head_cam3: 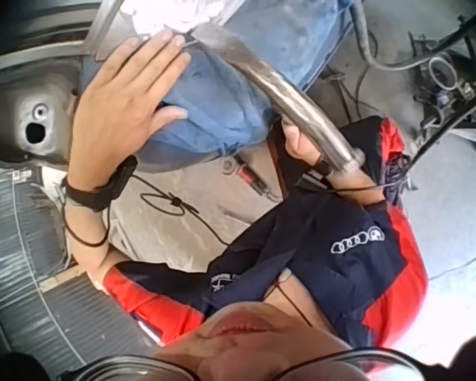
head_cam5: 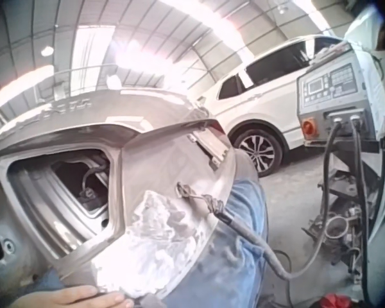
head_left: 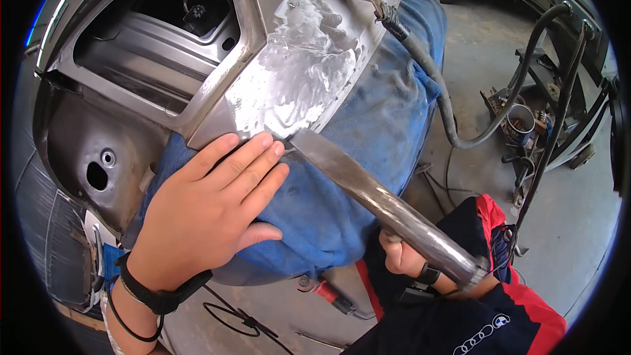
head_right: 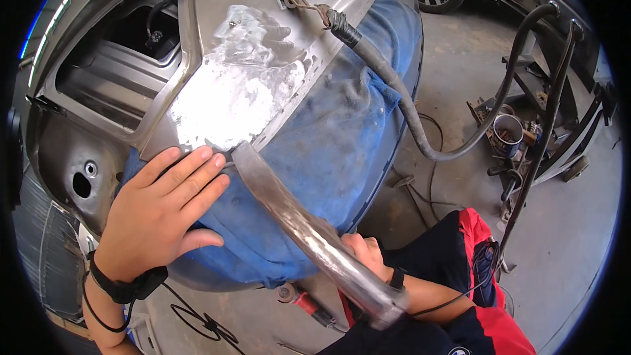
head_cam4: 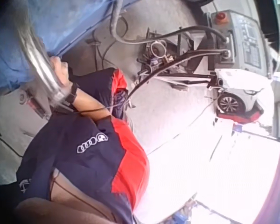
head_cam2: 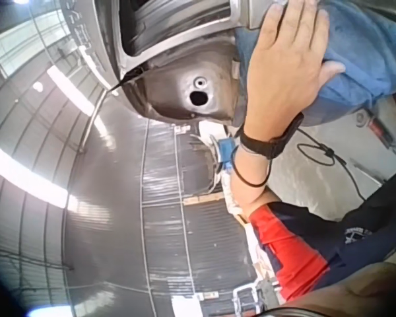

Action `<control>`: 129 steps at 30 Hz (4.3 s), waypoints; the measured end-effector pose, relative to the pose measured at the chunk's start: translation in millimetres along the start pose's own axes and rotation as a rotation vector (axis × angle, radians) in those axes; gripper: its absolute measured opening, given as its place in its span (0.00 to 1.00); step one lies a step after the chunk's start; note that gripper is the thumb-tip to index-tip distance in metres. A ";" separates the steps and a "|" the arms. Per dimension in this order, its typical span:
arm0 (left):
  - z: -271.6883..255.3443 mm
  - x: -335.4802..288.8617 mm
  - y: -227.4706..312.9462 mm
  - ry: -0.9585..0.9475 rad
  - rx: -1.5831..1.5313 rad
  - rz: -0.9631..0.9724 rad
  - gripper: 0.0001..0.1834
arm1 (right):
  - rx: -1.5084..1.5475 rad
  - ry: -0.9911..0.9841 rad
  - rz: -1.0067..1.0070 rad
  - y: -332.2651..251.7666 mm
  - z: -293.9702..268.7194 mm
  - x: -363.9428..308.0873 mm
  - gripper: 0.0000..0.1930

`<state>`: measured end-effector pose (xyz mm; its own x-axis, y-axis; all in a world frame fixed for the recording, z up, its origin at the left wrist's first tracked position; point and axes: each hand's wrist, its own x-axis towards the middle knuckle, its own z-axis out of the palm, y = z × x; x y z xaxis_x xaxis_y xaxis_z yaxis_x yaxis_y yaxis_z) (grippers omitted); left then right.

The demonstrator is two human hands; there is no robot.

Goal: Hammering and using a spot welder to repair a dent on a car body panel.

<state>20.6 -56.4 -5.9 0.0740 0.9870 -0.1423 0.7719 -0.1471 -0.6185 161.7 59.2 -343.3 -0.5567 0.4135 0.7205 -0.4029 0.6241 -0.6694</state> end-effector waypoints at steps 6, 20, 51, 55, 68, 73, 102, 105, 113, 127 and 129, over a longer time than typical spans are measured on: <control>1.2 -0.1 0.8 -0.017 -0.013 0.021 0.33 | -0.150 0.037 -0.010 -23.6 -13.1 16.5 0.23; 5.3 2.1 3.9 -0.016 -0.053 0.031 0.32 | -0.142 -0.112 0.228 10.4 11.0 -33.9 0.16; 3.5 4.1 15.8 -0.076 0.086 -0.065 0.42 | -0.153 -0.025 0.024 26.9 -14.1 -9.3 0.21; 3.7 -0.2 16.0 -0.102 0.102 -0.079 0.42 | -0.011 -0.072 0.156 15.3 -18.9 -2.8 0.20; 11.1 40.1 19.0 -0.040 -0.029 -0.020 0.48 | -0.076 0.002 0.132 9.3 -37.4 6.5 0.27; 12.0 49.6 18.6 -0.087 -0.018 -0.028 0.49 | 0.306 0.169 0.133 -11.5 -46.2 30.1 0.24; 13.0 58.3 18.0 -0.078 0.010 -0.101 0.52 | 0.438 0.228 0.173 31.2 -15.3 -1.1 0.21; 12.7 56.1 18.3 -0.082 0.022 -0.101 0.52 | 0.179 0.133 0.205 5.6 -30.4 24.4 0.19; 6.4 23.1 19.3 -0.156 0.046 -0.125 0.51 | 0.000 0.103 0.145 19.5 -31.6 16.0 0.17; -2.8 17.3 20.0 -0.163 0.048 -0.130 0.43 | 0.051 0.088 0.110 33.4 -27.9 9.2 0.20; -4.9 11.3 20.7 -0.169 0.051 -0.142 0.42 | 0.071 0.043 0.153 20.6 -39.8 20.9 0.18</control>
<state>40.5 -48.0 -16.5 -0.1434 0.9739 -0.1762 0.7337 -0.0149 -0.6793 170.7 107.1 -334.8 -0.5846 0.5290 0.6151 -0.3672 0.5036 -0.7820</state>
